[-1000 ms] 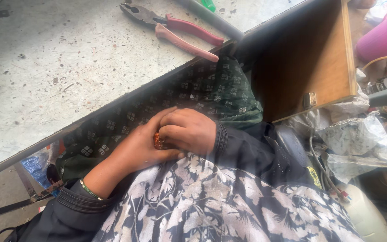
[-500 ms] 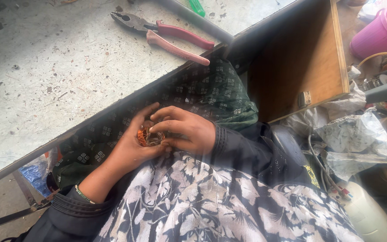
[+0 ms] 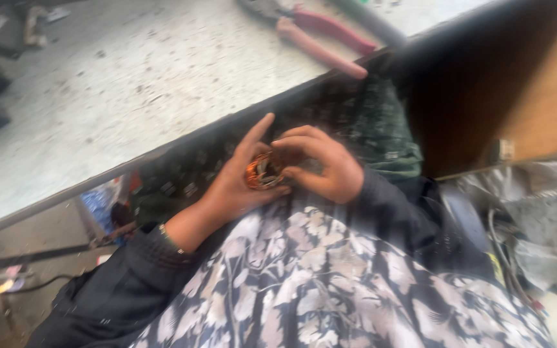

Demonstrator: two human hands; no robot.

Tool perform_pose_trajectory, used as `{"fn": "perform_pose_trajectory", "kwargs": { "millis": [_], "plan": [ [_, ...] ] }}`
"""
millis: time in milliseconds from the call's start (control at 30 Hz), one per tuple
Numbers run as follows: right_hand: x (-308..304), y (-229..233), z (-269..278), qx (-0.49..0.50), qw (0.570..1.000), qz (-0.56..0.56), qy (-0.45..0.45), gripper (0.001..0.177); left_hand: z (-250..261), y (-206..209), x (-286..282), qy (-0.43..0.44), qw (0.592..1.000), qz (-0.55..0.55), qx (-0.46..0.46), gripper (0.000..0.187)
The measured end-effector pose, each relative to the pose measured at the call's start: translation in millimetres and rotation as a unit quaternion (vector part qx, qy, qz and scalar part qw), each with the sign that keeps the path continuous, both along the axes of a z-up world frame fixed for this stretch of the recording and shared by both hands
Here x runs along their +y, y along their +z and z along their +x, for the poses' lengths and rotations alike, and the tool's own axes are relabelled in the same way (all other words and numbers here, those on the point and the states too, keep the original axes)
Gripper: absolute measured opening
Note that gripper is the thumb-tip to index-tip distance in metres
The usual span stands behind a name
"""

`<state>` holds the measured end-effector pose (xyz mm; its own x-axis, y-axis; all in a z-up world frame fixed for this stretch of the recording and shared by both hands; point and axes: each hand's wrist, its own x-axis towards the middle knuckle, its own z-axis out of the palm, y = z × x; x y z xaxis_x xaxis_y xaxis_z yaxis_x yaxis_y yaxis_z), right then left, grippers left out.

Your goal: The person uses pliers to cut and strip the ends of a copper wire coil. They then use a screwdriver to adjust the internal components of the coil assembly.

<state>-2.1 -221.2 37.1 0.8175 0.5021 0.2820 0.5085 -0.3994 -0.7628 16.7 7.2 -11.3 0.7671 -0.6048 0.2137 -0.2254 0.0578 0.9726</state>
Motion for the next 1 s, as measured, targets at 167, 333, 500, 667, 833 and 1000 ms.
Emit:
{"fn": "perform_pose_trajectory", "kwargs": {
  "millis": [167, 333, 500, 667, 833, 1000],
  "plan": [
    [5, 2, -4, 0.009, 1.0, 0.02, -0.004, 0.044, -1, 1, 1, 0.013, 1.0, 0.006, -0.023, 0.112],
    [3, 2, -3, 0.037, 0.999, 0.004, -0.013, 0.043, -1, -1, -1, 0.035, 0.997, 0.029, -0.066, 0.111],
    [-1, -7, -4, 0.167, 0.979, 0.114, 0.001, 0.039, -3, 2, -1, 0.055, 0.991, 0.034, -0.121, 0.111],
    [-3, -23, -5, 0.241, 0.951, 0.195, -0.013, 0.019, -5, 10, 1, 0.008, 0.992, 0.044, -0.116, 0.114],
    [-4, -44, -1, 0.25, 0.943, 0.203, -0.085, 0.016, -13, 12, -3, -0.001, 0.984, 0.034, -0.176, 0.114],
    [-3, -52, 4, 0.284, 0.934, 0.21, -0.047, 0.017, -12, 13, -1, 0.002, 0.993, 0.004, -0.114, 0.108]
  ]
}}
